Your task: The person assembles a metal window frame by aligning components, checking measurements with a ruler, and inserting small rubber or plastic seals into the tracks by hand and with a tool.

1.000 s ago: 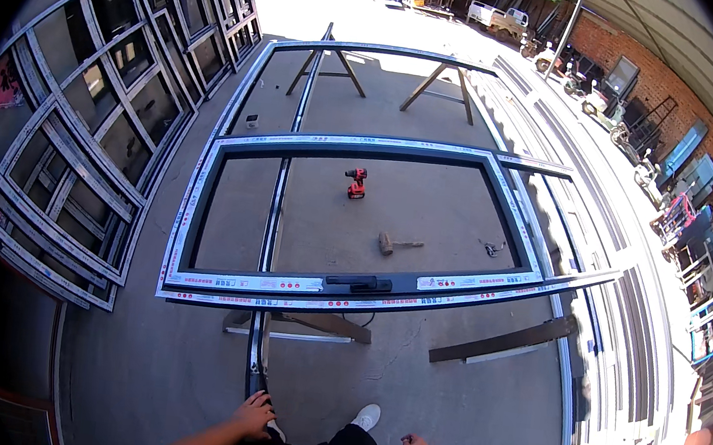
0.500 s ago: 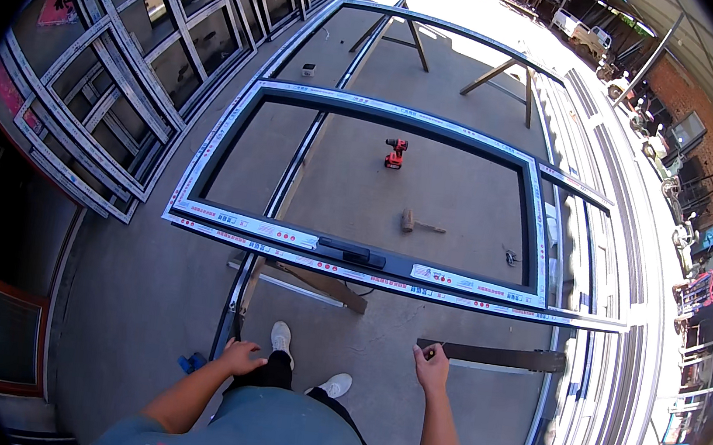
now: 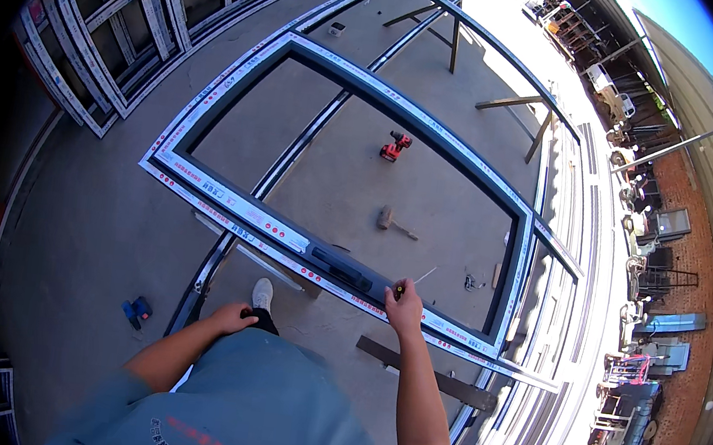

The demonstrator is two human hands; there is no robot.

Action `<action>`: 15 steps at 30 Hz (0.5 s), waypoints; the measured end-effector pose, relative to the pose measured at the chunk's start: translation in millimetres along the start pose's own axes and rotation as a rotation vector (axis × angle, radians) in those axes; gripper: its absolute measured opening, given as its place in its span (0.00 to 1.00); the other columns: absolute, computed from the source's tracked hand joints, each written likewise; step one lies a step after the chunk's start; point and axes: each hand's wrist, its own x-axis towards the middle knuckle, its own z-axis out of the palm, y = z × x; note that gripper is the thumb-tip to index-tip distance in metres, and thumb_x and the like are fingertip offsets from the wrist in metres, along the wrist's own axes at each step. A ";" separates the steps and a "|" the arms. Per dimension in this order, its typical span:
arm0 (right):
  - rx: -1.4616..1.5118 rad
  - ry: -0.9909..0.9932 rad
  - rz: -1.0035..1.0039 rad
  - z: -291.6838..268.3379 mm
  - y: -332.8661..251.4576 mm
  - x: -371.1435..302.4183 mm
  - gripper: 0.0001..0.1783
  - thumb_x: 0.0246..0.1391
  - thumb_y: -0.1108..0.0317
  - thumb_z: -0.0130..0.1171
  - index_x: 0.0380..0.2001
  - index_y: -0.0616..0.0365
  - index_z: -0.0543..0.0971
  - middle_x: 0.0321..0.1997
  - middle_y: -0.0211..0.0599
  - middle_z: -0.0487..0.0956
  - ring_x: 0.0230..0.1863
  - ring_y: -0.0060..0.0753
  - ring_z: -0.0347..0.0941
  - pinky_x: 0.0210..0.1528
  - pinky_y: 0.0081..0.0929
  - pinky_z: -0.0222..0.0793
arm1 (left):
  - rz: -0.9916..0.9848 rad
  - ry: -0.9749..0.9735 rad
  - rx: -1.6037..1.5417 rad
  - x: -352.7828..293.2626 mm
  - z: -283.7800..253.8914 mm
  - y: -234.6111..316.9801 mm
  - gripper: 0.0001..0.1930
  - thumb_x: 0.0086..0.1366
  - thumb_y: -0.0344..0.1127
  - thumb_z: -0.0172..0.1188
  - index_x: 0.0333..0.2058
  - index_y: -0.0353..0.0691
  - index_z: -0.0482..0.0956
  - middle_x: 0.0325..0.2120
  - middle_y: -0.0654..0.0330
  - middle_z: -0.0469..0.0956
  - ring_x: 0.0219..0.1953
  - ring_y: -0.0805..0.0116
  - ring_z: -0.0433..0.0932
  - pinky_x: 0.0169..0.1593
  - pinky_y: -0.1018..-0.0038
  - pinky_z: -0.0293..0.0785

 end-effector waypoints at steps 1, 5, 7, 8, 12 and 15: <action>0.002 -0.034 0.002 10.0 9.9 10.9 0.16 0.63 0.61 0.68 0.44 0.58 0.74 0.35 0.49 0.84 0.40 0.52 0.83 0.46 0.43 0.77 | 0.016 0.007 0.032 7.1 -8.5 8.8 0.29 0.67 0.56 0.67 0.56 0.38 0.82 0.52 0.46 0.83 0.56 0.46 0.81 0.60 0.57 0.77; -0.058 -0.106 -0.010 24.5 23.0 45.2 0.17 0.66 0.57 0.64 0.45 0.59 0.73 0.37 0.54 0.84 0.42 0.61 0.82 0.47 0.47 0.76 | 0.070 0.137 0.005 19.3 -29.3 35.2 0.29 0.67 0.55 0.67 0.56 0.38 0.81 0.53 0.46 0.83 0.56 0.47 0.82 0.60 0.57 0.78; -0.095 -0.156 -0.020 36.2 35.8 62.3 0.17 0.66 0.57 0.63 0.45 0.59 0.73 0.38 0.56 0.84 0.43 0.62 0.82 0.48 0.47 0.76 | 0.048 0.200 -0.068 15.9 -33.9 42.1 0.29 0.67 0.55 0.67 0.57 0.38 0.81 0.54 0.46 0.83 0.56 0.47 0.82 0.60 0.57 0.78; -0.114 -0.184 -0.032 42.4 42.1 70.8 0.17 0.66 0.57 0.63 0.45 0.59 0.73 0.38 0.57 0.84 0.44 0.63 0.82 0.48 0.48 0.76 | 0.032 0.237 -0.107 14.6 -33.8 43.1 0.29 0.67 0.55 0.67 0.57 0.38 0.81 0.54 0.46 0.83 0.56 0.47 0.82 0.60 0.57 0.78; -0.127 -0.463 -0.048 44.8 53.2 104.5 0.16 0.68 0.57 0.63 0.43 0.58 0.73 0.34 0.42 0.80 0.39 0.39 0.78 0.44 0.38 0.73 | -0.033 0.412 -0.239 2.0 -21.9 48.0 0.28 0.68 0.54 0.68 0.55 0.37 0.82 0.53 0.46 0.83 0.53 0.46 0.83 0.57 0.57 0.79; -0.067 -0.617 -0.046 43.9 82.3 115.5 0.14 0.70 0.57 0.63 0.42 0.56 0.73 0.33 0.30 0.74 0.37 0.27 0.70 0.42 0.33 0.71 | -0.017 0.549 -0.320 3.0 -4.9 59.1 0.24 0.68 0.51 0.67 0.52 0.37 0.83 0.49 0.47 0.84 0.51 0.48 0.83 0.55 0.57 0.79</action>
